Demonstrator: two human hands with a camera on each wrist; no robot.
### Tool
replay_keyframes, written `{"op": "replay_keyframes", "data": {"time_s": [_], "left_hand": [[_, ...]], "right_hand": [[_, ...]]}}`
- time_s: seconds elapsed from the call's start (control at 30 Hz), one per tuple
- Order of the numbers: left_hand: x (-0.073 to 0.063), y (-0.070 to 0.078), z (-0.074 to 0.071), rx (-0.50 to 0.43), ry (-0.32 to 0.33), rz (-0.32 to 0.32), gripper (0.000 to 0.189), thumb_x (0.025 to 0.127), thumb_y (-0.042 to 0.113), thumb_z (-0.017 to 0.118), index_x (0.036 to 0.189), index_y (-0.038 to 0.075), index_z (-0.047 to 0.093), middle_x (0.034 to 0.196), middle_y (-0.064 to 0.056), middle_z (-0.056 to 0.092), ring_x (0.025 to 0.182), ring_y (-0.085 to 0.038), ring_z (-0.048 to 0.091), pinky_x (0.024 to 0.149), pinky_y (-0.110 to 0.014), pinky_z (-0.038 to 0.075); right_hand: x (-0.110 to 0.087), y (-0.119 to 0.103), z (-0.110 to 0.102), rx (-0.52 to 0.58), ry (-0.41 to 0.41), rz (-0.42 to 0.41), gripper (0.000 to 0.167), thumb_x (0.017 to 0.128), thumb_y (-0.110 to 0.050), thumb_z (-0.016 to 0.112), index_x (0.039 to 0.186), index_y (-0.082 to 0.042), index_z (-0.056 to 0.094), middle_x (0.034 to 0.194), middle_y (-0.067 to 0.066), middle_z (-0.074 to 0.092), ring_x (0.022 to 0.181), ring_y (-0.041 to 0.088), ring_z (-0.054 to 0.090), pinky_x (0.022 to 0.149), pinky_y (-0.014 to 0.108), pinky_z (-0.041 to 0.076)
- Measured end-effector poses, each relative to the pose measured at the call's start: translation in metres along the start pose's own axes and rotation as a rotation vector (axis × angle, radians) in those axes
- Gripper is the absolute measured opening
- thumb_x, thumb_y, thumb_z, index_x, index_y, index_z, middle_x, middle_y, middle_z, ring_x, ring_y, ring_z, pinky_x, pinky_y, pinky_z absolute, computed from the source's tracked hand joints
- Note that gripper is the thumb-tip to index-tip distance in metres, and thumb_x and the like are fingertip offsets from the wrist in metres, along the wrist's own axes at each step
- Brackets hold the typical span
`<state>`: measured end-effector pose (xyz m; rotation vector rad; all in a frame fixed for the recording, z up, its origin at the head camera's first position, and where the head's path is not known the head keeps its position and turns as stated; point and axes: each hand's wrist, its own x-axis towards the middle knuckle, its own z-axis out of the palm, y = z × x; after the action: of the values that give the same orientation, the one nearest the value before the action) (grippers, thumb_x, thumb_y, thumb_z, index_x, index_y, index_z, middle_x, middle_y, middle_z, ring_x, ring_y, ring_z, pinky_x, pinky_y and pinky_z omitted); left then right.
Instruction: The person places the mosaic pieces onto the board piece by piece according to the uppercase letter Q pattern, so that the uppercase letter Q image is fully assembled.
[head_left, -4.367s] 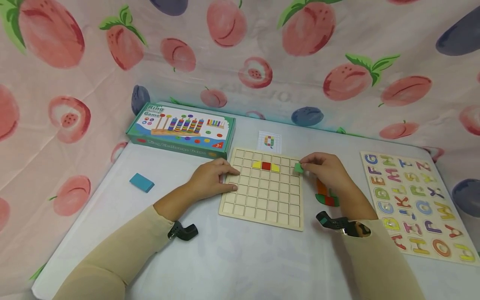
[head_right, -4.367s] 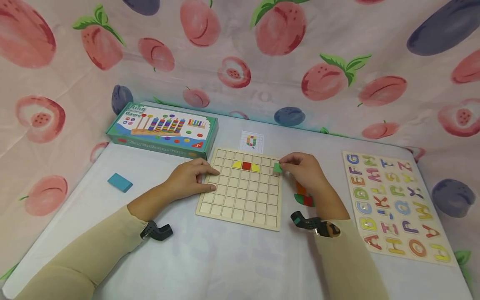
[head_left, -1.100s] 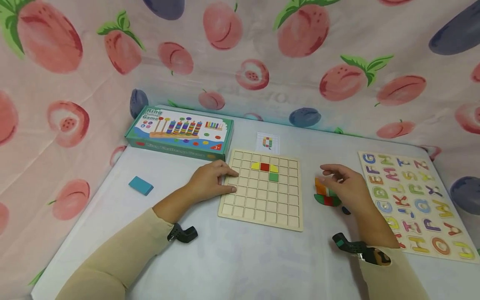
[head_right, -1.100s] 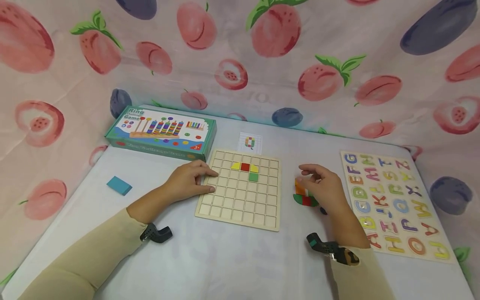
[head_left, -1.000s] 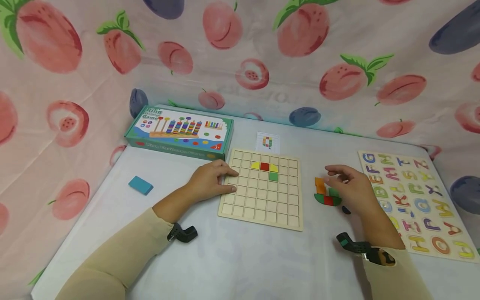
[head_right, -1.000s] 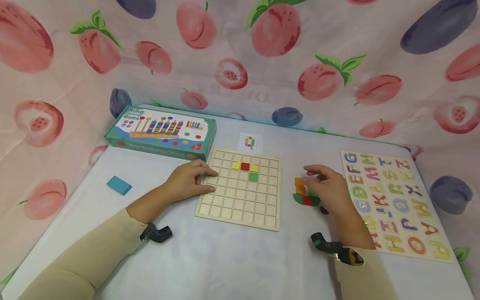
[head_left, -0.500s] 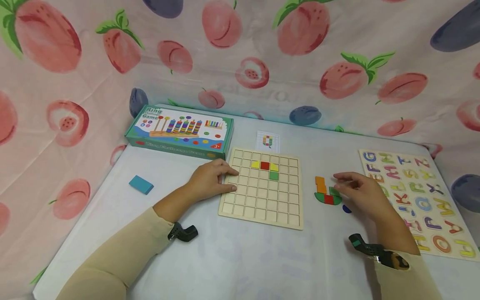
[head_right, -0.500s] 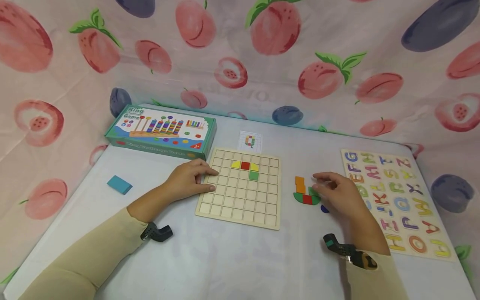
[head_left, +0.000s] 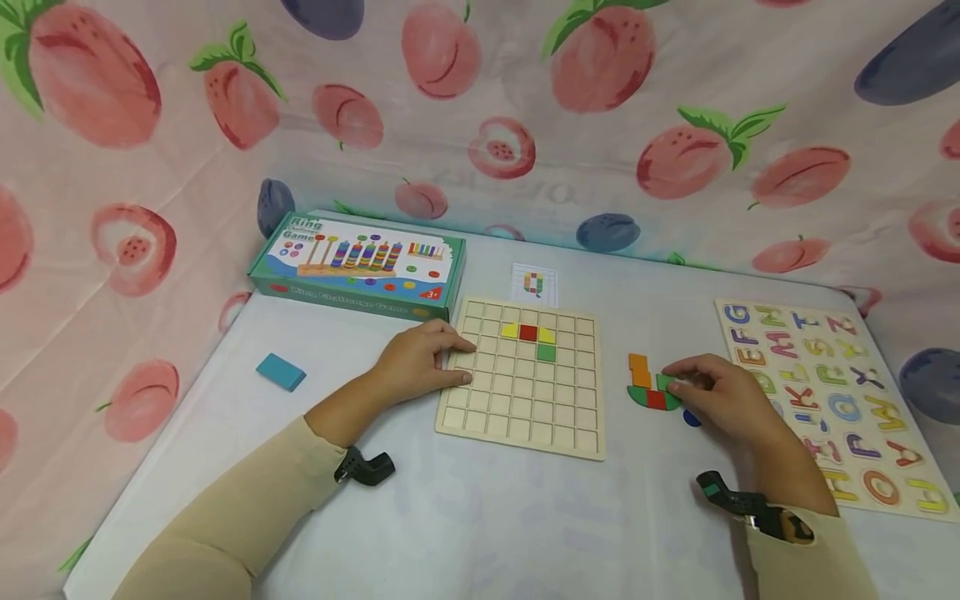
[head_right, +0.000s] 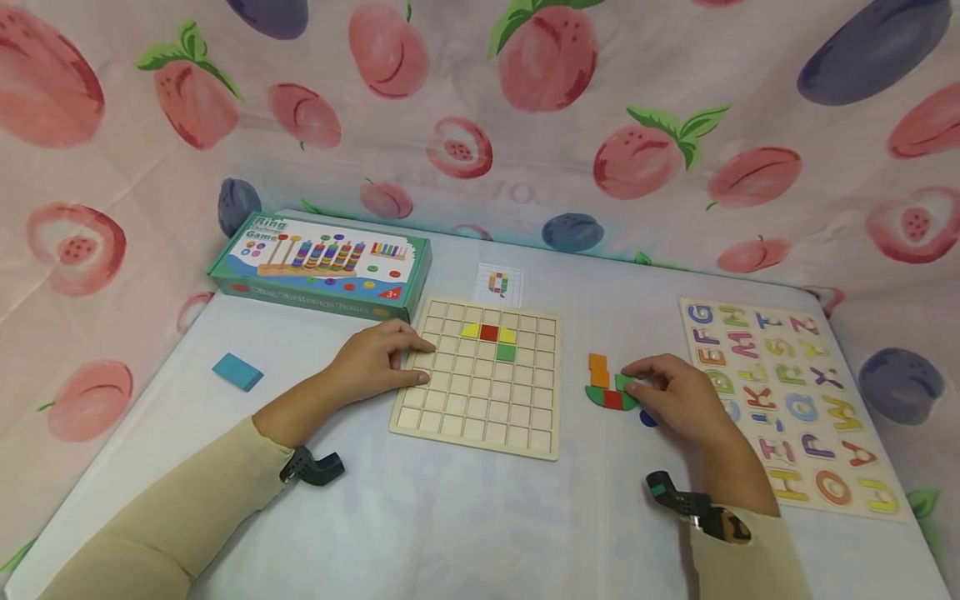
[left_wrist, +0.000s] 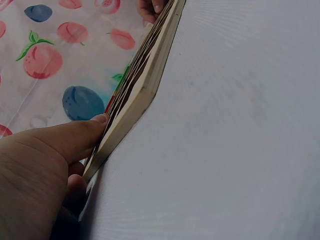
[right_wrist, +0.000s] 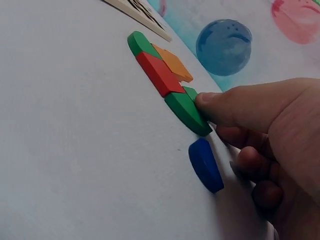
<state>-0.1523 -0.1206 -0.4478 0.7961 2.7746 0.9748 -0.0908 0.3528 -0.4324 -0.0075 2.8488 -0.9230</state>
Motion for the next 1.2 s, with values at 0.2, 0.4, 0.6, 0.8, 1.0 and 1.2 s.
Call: {"op": "replay_keyframes", "data": {"time_s": [0.2, 0.4, 0.6, 0.8, 1.0, 1.2], "left_hand": [[-0.0009, 0.0007, 0.0004, -0.001, 0.001, -0.005, 0.043, 0.087, 0.039, 0.091, 0.125, 0.022, 0.081, 0.111, 0.007, 0.064, 0.073, -0.008, 0.054, 0.067, -0.031, 0.046], [-0.0006, 0.0005, 0.0004, -0.005, 0.000, -0.007, 0.042, 0.087, 0.039, 0.092, 0.124, 0.022, 0.081, 0.111, 0.007, 0.064, 0.074, -0.007, 0.054, 0.068, -0.031, 0.046], [-0.0006, 0.0004, 0.0004, -0.009, 0.005, 0.000, 0.043, 0.086, 0.039, 0.092, 0.124, 0.022, 0.081, 0.110, 0.007, 0.064, 0.073, -0.007, 0.053, 0.068, -0.031, 0.046], [-0.0016, 0.0013, 0.0001, -0.007, -0.002, -0.010, 0.043, 0.086, 0.039, 0.092, 0.124, 0.022, 0.081, 0.109, 0.007, 0.063, 0.073, -0.008, 0.054, 0.067, -0.031, 0.047], [-0.0029, 0.0007, 0.0007, -0.007, -0.006, -0.014, 0.043, 0.086, 0.040, 0.092, 0.124, 0.022, 0.081, 0.109, 0.008, 0.063, 0.073, -0.007, 0.054, 0.067, -0.030, 0.046], [-0.0015, -0.0002, 0.0008, 0.000, 0.004, 0.003, 0.043, 0.087, 0.039, 0.091, 0.124, 0.021, 0.081, 0.109, 0.007, 0.063, 0.073, -0.007, 0.053, 0.066, -0.030, 0.045]], "right_hand": [[0.0010, -0.0026, 0.0008, 0.005, -0.032, 0.014, 0.030, 0.105, -0.026, 0.072, 0.130, -0.010, 0.071, 0.101, 0.009, 0.059, 0.092, 0.027, 0.051, 0.069, 0.031, 0.045], [0.0014, -0.0033, 0.0001, 0.001, -0.033, -0.002, 0.028, 0.105, -0.025, 0.072, 0.129, -0.011, 0.068, 0.097, 0.008, 0.059, 0.092, 0.026, 0.051, 0.070, 0.033, 0.043], [0.0018, -0.0037, -0.0008, 0.005, -0.018, -0.019, 0.025, 0.105, -0.022, 0.071, 0.126, -0.010, 0.067, 0.094, 0.008, 0.060, 0.089, 0.027, 0.051, 0.069, 0.032, 0.043], [0.0013, -0.0034, -0.0006, 0.030, -0.012, -0.006, 0.023, 0.107, -0.023, 0.068, 0.125, -0.009, 0.068, 0.095, 0.009, 0.060, 0.090, 0.026, 0.052, 0.071, 0.031, 0.043], [0.0023, -0.0035, -0.0026, 0.043, -0.025, 0.010, 0.021, 0.108, -0.024, 0.067, 0.123, -0.010, 0.070, 0.100, 0.009, 0.064, 0.093, 0.027, 0.053, 0.074, 0.029, 0.046], [0.0075, -0.0059, -0.0090, 0.066, -0.052, 0.039, 0.024, 0.109, -0.028, 0.065, 0.123, -0.009, 0.071, 0.111, 0.011, 0.068, 0.102, 0.028, 0.054, 0.080, 0.029, 0.048]]}}
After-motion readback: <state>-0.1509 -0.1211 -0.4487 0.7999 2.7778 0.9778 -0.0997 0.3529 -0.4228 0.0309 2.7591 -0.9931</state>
